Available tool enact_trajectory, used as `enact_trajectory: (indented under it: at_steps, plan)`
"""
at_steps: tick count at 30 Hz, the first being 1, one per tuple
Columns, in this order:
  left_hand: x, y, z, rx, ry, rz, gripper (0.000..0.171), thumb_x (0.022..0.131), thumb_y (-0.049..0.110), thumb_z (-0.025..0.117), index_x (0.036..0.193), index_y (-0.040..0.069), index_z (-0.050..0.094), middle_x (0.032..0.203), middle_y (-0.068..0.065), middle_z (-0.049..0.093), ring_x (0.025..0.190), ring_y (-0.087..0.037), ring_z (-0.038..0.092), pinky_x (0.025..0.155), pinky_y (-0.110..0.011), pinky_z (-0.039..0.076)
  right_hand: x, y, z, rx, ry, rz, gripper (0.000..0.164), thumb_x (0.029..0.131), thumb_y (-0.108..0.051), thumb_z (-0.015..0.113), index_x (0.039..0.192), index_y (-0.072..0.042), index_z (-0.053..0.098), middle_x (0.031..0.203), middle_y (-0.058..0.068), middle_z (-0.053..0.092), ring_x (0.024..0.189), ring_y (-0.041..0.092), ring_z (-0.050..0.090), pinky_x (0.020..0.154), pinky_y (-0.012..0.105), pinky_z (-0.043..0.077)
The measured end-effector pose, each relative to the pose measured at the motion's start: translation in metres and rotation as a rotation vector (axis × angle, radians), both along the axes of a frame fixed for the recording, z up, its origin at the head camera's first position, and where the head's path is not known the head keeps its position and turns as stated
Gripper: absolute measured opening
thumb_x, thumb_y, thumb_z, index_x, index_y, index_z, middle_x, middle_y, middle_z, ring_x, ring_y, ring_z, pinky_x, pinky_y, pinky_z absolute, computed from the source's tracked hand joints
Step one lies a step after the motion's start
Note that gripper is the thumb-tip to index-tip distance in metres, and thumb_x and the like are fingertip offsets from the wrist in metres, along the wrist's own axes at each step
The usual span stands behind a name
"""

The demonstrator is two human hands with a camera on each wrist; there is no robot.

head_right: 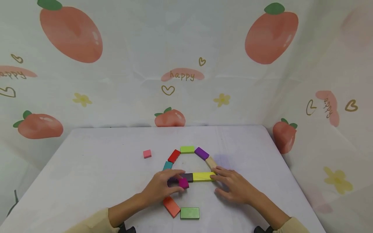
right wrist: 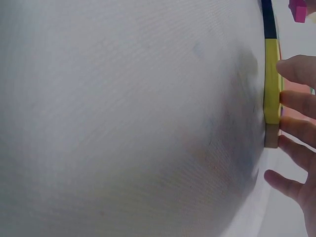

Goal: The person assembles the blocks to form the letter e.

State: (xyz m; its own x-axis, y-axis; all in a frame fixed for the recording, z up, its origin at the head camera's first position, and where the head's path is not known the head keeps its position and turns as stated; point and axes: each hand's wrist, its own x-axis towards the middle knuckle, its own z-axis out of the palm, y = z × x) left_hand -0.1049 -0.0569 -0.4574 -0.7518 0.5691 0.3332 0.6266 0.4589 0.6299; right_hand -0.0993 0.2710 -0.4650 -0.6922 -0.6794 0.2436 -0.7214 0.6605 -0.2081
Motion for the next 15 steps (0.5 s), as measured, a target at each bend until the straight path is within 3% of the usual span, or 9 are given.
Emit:
enact_trajectory:
  at_steps: [8,15]
  plan:
    - [0.024,0.035,-0.004,-0.05,-0.024,-0.098,0.052,0.083,0.033,0.081,0.129,0.015,0.065,0.101,0.012,0.072,0.097,0.0,0.062,0.084,-0.016,0.05,0.0,0.0,-0.001,-0.001,-0.007,0.001,0.048,0.083,-0.029,0.079,0.128,-0.013,0.068,0.141,0.009,0.058,0.129,0.033,0.054,0.09,0.057,0.052]
    - [0.034,0.052,-0.007,-0.078,-0.012,-0.173,0.041,0.086,0.033,0.079,0.122,0.014,0.07,0.102,0.011,0.072,0.095,0.002,0.063,0.085,-0.011,0.047,-0.001,0.0,0.0,0.003,-0.023,-0.005,0.048,0.085,-0.03,0.078,0.129,-0.014,0.067,0.142,0.009,0.057,0.13,0.032,0.053,0.091,0.057,0.052]
